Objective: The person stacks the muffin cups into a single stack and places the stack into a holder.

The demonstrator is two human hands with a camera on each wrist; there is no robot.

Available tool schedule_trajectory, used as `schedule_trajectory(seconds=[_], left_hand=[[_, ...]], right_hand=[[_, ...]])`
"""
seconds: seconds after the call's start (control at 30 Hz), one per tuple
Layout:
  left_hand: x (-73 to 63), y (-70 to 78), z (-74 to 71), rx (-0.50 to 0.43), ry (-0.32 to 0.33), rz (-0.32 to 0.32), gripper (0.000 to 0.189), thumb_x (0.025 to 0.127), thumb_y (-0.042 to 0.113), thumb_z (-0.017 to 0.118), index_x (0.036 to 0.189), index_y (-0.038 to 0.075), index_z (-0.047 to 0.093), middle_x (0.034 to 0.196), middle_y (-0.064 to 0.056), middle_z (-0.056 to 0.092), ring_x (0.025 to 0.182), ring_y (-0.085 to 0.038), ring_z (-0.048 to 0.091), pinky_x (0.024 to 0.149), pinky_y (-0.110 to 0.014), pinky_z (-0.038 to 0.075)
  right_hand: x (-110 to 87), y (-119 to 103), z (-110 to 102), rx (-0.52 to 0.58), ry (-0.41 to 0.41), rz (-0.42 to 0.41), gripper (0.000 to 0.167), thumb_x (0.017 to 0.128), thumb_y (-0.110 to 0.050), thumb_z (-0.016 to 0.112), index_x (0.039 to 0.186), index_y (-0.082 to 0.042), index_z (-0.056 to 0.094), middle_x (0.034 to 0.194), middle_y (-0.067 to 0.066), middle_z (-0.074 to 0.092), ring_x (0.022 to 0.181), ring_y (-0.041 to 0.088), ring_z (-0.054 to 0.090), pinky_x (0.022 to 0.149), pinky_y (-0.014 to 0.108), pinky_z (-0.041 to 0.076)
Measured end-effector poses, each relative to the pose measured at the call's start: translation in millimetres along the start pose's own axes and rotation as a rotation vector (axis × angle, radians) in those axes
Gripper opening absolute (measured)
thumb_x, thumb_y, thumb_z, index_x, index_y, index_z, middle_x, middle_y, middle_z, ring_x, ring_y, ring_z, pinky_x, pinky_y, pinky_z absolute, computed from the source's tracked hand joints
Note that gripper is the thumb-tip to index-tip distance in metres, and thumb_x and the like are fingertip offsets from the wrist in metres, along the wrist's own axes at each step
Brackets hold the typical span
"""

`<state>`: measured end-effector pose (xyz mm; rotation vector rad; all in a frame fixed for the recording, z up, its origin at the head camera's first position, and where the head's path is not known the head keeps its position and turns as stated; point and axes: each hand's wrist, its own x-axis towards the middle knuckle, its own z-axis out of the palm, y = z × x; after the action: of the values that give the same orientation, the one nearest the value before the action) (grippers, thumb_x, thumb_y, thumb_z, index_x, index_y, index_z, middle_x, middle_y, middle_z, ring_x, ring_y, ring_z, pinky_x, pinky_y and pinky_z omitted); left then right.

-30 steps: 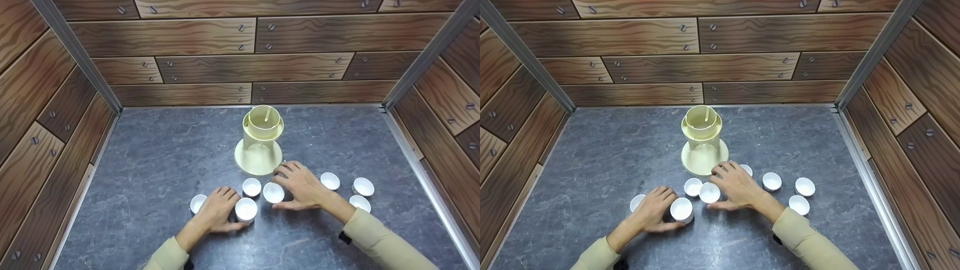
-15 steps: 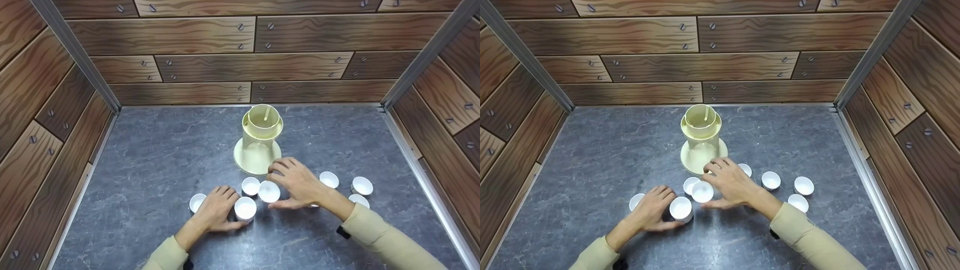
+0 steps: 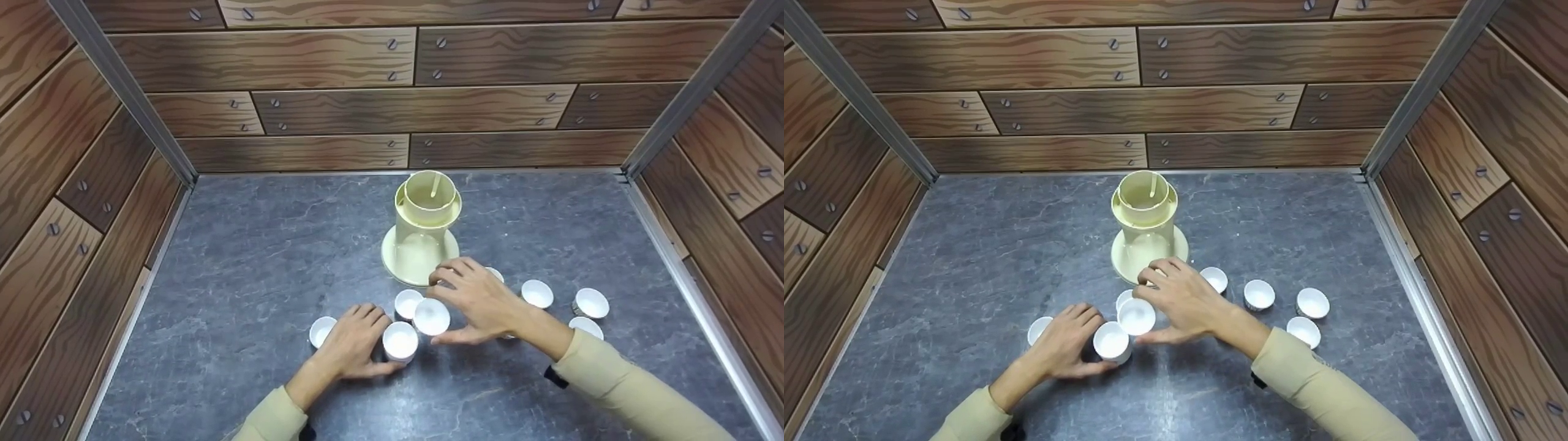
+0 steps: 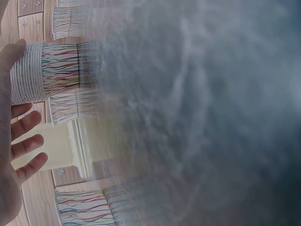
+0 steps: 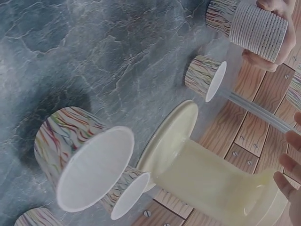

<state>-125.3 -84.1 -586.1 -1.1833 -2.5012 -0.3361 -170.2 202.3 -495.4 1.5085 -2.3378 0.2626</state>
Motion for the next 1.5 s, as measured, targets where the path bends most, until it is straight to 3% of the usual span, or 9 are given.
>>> schedule_trajectory(seconds=[0.87, 1.2, 1.5], left_hand=[[0.0, 2.2, -0.9, 0.042, -0.026, -0.008, 0.069, 0.080, 0.078, 0.059, 0.104, 0.013, 0.061, 0.097, -0.001, 0.060, 0.092, -0.021, 0.054, 0.078, -0.037, 0.047], [0.3, 0.8, -1.8, 0.038, -0.034, -0.007, 0.070, 0.082, 0.079, 0.055, 0.105, 0.013, 0.062, 0.097, -0.001, 0.060, 0.092, -0.021, 0.054, 0.078, -0.037, 0.048], [-0.4, 1.0, -1.1, 0.004, -0.028, -0.017, 0.067, 0.080, 0.076, 0.062, 0.103, 0.013, 0.062, 0.096, 0.000, 0.059, 0.090, -0.021, 0.054, 0.077, -0.037, 0.048]], right_hand=[[8.1, -16.3, 13.3, 0.029, 0.094, -0.055, 0.066, 0.078, -0.074, 0.065, 0.112, -0.018, 0.066, 0.112, 0.004, 0.061, 0.107, 0.026, 0.055, 0.090, 0.045, 0.045], [9.5, -22.9, 20.1, 0.035, 0.072, -0.045, 0.067, 0.082, -0.076, 0.060, 0.111, -0.016, 0.066, 0.114, 0.005, 0.062, 0.109, 0.026, 0.056, 0.092, 0.045, 0.047], [9.3, -27.6, 28.3, 0.034, 0.058, -0.036, 0.068, 0.080, -0.078, 0.061, 0.111, -0.018, 0.066, 0.114, 0.004, 0.061, 0.109, 0.027, 0.056, 0.092, 0.045, 0.047]])
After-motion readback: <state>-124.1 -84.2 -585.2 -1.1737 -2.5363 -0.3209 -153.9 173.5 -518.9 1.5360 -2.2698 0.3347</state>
